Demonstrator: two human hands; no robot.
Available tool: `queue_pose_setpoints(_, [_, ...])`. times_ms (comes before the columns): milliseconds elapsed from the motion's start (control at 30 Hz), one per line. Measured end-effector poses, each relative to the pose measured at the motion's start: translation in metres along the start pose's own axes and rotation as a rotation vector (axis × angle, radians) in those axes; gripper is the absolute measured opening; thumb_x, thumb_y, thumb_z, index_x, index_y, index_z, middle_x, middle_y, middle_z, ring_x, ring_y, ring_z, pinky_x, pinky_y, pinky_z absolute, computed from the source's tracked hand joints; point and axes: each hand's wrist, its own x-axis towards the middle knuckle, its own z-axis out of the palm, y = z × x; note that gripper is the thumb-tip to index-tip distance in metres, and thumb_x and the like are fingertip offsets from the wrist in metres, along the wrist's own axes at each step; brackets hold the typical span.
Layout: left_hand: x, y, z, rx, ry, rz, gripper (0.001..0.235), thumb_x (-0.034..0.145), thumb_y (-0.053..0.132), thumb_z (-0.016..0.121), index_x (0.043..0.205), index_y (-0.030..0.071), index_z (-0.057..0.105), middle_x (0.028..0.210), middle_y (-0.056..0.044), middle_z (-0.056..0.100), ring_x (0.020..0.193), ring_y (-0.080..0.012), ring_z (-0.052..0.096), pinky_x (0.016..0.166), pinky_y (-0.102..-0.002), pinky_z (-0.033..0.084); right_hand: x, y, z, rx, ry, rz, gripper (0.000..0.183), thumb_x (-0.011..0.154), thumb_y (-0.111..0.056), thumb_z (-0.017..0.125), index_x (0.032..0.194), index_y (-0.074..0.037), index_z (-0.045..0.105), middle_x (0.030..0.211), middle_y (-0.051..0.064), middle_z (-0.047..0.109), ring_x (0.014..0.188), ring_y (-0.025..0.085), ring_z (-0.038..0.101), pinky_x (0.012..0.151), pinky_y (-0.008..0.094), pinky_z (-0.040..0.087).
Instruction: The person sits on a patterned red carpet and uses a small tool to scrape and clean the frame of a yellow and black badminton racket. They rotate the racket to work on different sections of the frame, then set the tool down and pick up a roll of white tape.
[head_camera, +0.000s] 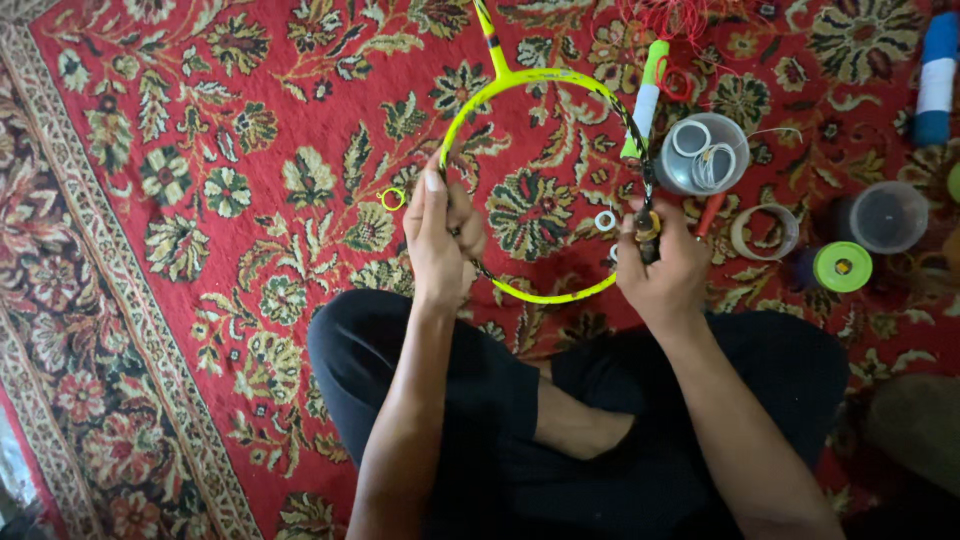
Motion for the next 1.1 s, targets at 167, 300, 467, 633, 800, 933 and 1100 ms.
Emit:
queue_pose_setpoints(167, [-0.005,-0.026,-0.012,-0.120,-0.064,-0.108,0.039,0.119,0.027,0.037,0.149,0.012,0.056,0.067,0.006,0.017,0.042,-0.0029,0.020,0.032,-0.019,0.025,0.023,-0.010,-0.012,0.019,0.059,-0.048,0.026,0.098,0.003,0.074,0.123,0.008,0.074,0.097,0.026,0.075,0.085,0.044,0.075,0.073,0.043,0.060])
queue_pose_setpoints(300, [-0.006,-0.037,-0.021,-0.138,-0.020,-0.143,0.039,0.117,0.030,0.041,0.147,0.015,0.061,0.063,0.006,0.017,0.039,-0.0034,0.021,0.030,-0.020,0.022,0.025,-0.007,-0.016,0.114,0.012,-0.020,0.032,0.097,0.001,0.076,0.128,0.010,0.071,0.104,0.029,0.076,0.093,0.046,0.075,0.075,0.046,0.061])
queue_pose_setpoints(467, [-0.006,-0.012,-0.012,-0.089,0.047,-0.076,0.040,0.117,0.028,0.041,0.147,0.010,0.059,0.062,0.006,0.018,0.039,-0.0032,0.020,0.030,-0.020,0.021,0.034,-0.023,-0.020,0.206,-0.088,-0.047,0.040,0.091,0.005,0.080,0.128,0.015,0.067,0.096,0.033,0.073,0.085,0.049,0.074,0.072,0.047,0.060])
queue_pose_setpoints(633, [-0.004,-0.012,-0.016,-0.051,0.058,-0.038,0.041,0.117,0.028,0.041,0.148,0.008,0.059,0.062,0.006,0.018,0.039,-0.0038,0.021,0.030,-0.020,0.021,0.026,-0.010,-0.021,0.237,-0.173,-0.061,0.048,0.087,0.005,0.081,0.131,0.012,0.065,0.091,0.030,0.074,0.080,0.045,0.075,0.069,0.047,0.061])
queue_pose_setpoints(800, [-0.003,-0.010,-0.016,-0.061,0.049,-0.029,0.041,0.117,0.027,0.041,0.149,0.006,0.057,0.062,0.005,0.019,0.040,-0.0035,0.022,0.031,-0.020,0.022,0.023,-0.005,-0.026,0.323,-0.268,-0.013,0.051,0.085,0.005,0.078,0.133,0.012,0.061,0.086,0.026,0.074,0.072,0.038,0.074,0.061,0.043,0.057])
queue_pose_setpoints(933, [-0.004,-0.007,-0.013,-0.057,0.046,-0.022,0.041,0.117,0.026,0.041,0.148,0.005,0.057,0.062,0.005,0.020,0.040,-0.0035,0.022,0.032,-0.020,0.022,0.020,-0.001,-0.025,0.413,-0.283,0.024,0.054,0.085,0.009,0.075,0.136,0.010,0.059,0.086,0.025,0.074,0.070,0.035,0.073,0.060,0.043,0.056])
queue_pose_setpoints(1100, [-0.004,-0.005,-0.013,-0.075,0.029,-0.002,0.043,0.118,0.028,0.039,0.150,0.005,0.056,0.064,0.006,0.018,0.042,-0.0026,0.021,0.034,-0.019,0.021,0.023,-0.005,-0.025,0.702,-0.334,0.224,0.053,0.082,0.011,0.073,0.134,0.008,0.063,0.088,0.021,0.077,0.073,0.026,0.075,0.066,0.034,0.059])
